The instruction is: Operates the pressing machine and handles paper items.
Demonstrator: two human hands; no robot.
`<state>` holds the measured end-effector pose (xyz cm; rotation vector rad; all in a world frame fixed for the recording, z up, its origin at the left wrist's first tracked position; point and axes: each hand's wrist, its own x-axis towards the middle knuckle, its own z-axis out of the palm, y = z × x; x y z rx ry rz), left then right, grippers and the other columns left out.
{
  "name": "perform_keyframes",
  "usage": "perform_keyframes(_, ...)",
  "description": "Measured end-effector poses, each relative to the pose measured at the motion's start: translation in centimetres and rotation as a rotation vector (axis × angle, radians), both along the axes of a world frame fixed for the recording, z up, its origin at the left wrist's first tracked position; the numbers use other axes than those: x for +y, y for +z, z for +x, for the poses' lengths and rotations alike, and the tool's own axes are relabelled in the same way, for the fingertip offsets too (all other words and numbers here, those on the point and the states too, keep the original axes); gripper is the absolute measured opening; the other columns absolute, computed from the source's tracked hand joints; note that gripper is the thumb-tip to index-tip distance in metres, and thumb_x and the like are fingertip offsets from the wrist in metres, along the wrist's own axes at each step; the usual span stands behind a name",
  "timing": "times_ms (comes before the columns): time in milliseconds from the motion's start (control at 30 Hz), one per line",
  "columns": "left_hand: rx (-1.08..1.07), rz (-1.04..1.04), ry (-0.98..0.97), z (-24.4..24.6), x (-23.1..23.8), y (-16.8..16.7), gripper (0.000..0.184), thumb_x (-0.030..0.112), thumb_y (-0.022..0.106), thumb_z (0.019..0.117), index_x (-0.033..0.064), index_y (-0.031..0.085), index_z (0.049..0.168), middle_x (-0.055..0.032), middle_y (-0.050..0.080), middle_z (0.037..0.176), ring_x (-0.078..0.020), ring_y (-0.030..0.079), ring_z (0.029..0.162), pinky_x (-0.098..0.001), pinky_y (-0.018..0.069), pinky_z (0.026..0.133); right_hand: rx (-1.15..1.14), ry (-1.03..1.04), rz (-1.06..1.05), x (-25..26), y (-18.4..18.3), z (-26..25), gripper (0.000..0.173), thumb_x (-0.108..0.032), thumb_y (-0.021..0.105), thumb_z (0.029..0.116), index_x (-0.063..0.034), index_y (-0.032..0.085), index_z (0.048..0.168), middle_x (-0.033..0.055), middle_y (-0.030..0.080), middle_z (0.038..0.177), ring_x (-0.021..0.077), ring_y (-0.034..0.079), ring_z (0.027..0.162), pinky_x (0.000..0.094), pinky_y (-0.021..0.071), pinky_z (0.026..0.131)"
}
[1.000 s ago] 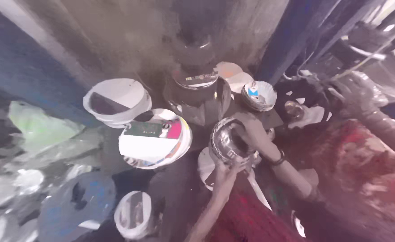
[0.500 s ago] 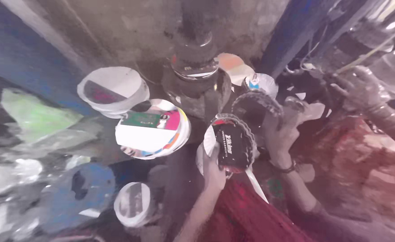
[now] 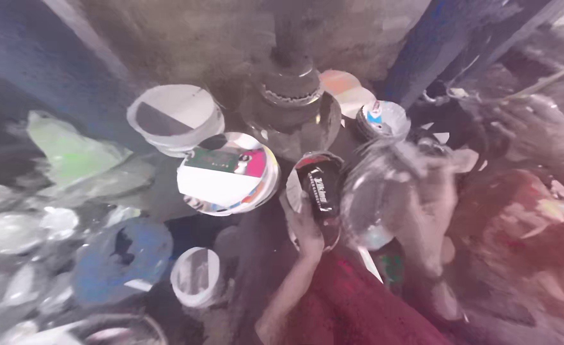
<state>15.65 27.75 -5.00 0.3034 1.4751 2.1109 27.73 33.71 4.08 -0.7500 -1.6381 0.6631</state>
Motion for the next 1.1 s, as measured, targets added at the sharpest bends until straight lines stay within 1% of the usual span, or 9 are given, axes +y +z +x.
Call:
perform_keyframes(100, -0.017, 0.08, -0.124, 1.8, -1.2, -2.4, 0.056, -0.004, 0.06, 0.09, -0.0198, 0.034, 0.137, -0.0175, 0.058, 0.118, -0.003, 0.058, 0.103, -0.0185, 0.0482, 0.091, -0.192, -0.023, 0.012, -1.8, -2.8, -2.6, 0.021, -0.011, 0.058, 0.0973, 0.0043, 0.06, 0.112, 0.0062, 0.065, 0.098, 0.0014, 0.062, 0.091, 0.0184, 0.0534, 0.084)
perform_keyframes(167, 0.079, -0.07, -0.156, 2.5, -1.6, -2.4, 0.063, -0.006, 0.066, 0.081, -0.0203, 0.036, 0.135, -0.0207, 0.057, 0.12, -0.0058, 0.058, 0.108, -0.019, 0.0467, 0.096, -0.284, -0.123, 0.045, -1.0, -4.7, -3.3, 0.024, -0.013, 0.057, 0.097, 0.005, 0.062, 0.113, 0.0154, 0.062, 0.101, 0.0188, 0.061, 0.096, 0.0328, 0.0514, 0.087)
perform_keyframes(267, 0.154, 0.019, -0.134, 2.3, -0.3, -2.1, 0.07, 0.001, 0.049, 0.0914, -0.015, 0.015, 0.15, -0.0266, 0.039, 0.146, -0.0128, 0.046, 0.133, -0.0248, 0.0384, 0.111, -0.338, -0.162, 0.03, 0.8, -5.8, -3.5, 0.03, -0.013, 0.053, 0.0981, 0.004, 0.06, 0.122, 0.0226, 0.06, 0.116, 0.035, 0.056, 0.109, 0.0504, 0.0435, 0.095)
perform_keyframes(367, 0.148, 0.136, -0.146, 1.9, 0.5, -1.9, 0.069, 0.041, 0.028, 0.1076, -0.0043, 0.007, 0.155, -0.0185, 0.031, 0.154, -0.0096, 0.044, 0.134, -0.0262, 0.0443, 0.107, -0.259, -0.041, -0.067, 2.5, -7.2, -3.3, 0.04, -0.007, 0.051, 0.0968, 0.0034, 0.056, 0.135, 0.0232, 0.055, 0.133, 0.0309, 0.055, 0.121, 0.0462, 0.0484, 0.1)
perform_keyframes(433, 0.06, 0.109, -0.165, 1.4, 0.3, -1.2, 0.091, 0.07, 0.034, 0.098, 0.001, 0.015, 0.155, -0.0147, 0.042, 0.146, -0.0132, 0.057, 0.121, -0.0348, 0.0575, 0.09, -0.247, -0.012, -0.135, 3.0, -7.7, -3.4, 0.045, -0.001, 0.049, 0.0966, 0.0026, 0.051, 0.141, 0.0226, 0.054, 0.138, 0.0267, 0.059, 0.121, 0.0405, 0.0531, 0.098)
perform_keyframes(500, 0.112, 0.015, -0.186, 0.5, -0.1, -0.5, 0.085, 0.064, 0.037, 0.099, -0.0034, 0.023, 0.149, -0.0169, 0.048, 0.135, -0.0141, 0.061, 0.11, -0.0338, 0.0599, 0.08, -0.271, -0.037, -0.134, 3.1, -8.0, -3.6, 0.047, 0.002, 0.05, 0.0948, 0.0032, 0.052, 0.142, 0.0235, 0.056, 0.138, 0.0297, 0.06, 0.121, 0.0448, 0.0535, 0.097)
perform_keyframes(633, 0.474, -0.125, -0.263, -1.9, -0.7, 1.8, 0.076, 0.035, 0.048, 0.1018, -0.0138, 0.018, 0.151, -0.032, 0.038, 0.149, -0.0203, 0.047, 0.133, -0.0316, 0.0424, 0.107, -0.38, -0.066, -0.024, 2.5, -8.9, -3.9, 0.051, -0.001, 0.051, 0.0924, 0.0075, 0.05, 0.142, 0.0251, 0.057, 0.141, 0.0401, 0.056, 0.129, 0.0642, 0.0399, 0.104)
perform_keyframes(800, 0.556, -0.112, -0.227, -1.9, 0.4, 0.2, 0.065, 0.018, 0.049, 0.0992, -0.0017, 0.025, 0.157, -0.0249, 0.037, 0.155, -0.0227, 0.045, 0.138, -0.0358, 0.0395, 0.113, -0.087, 0.185, -0.268, 3.1, -9.3, -2.6, 0.051, -0.008, 0.036, 0.0999, -0.0021, 0.046, 0.15, 0.0109, 0.051, 0.152, 0.0143, 0.053, 0.134, 0.0339, 0.0464, 0.11)
perform_keyframes(1100, 0.589, -0.068, -0.131, 0.4, -0.3, -1.4, 0.062, 0.016, 0.04, 0.0949, -0.0107, 0.031, 0.15, -0.0297, 0.04, 0.148, -0.0233, 0.045, 0.134, -0.0324, 0.0383, 0.111, 0.13, 0.001, -0.28, 0.8, -9.9, -3.6, 0.044, -0.014, 0.046, 0.1021, 0.0014, 0.055, 0.142, 0.0168, 0.062, 0.134, 0.0163, 0.061, 0.118, 0.0336, 0.0518, 0.1)
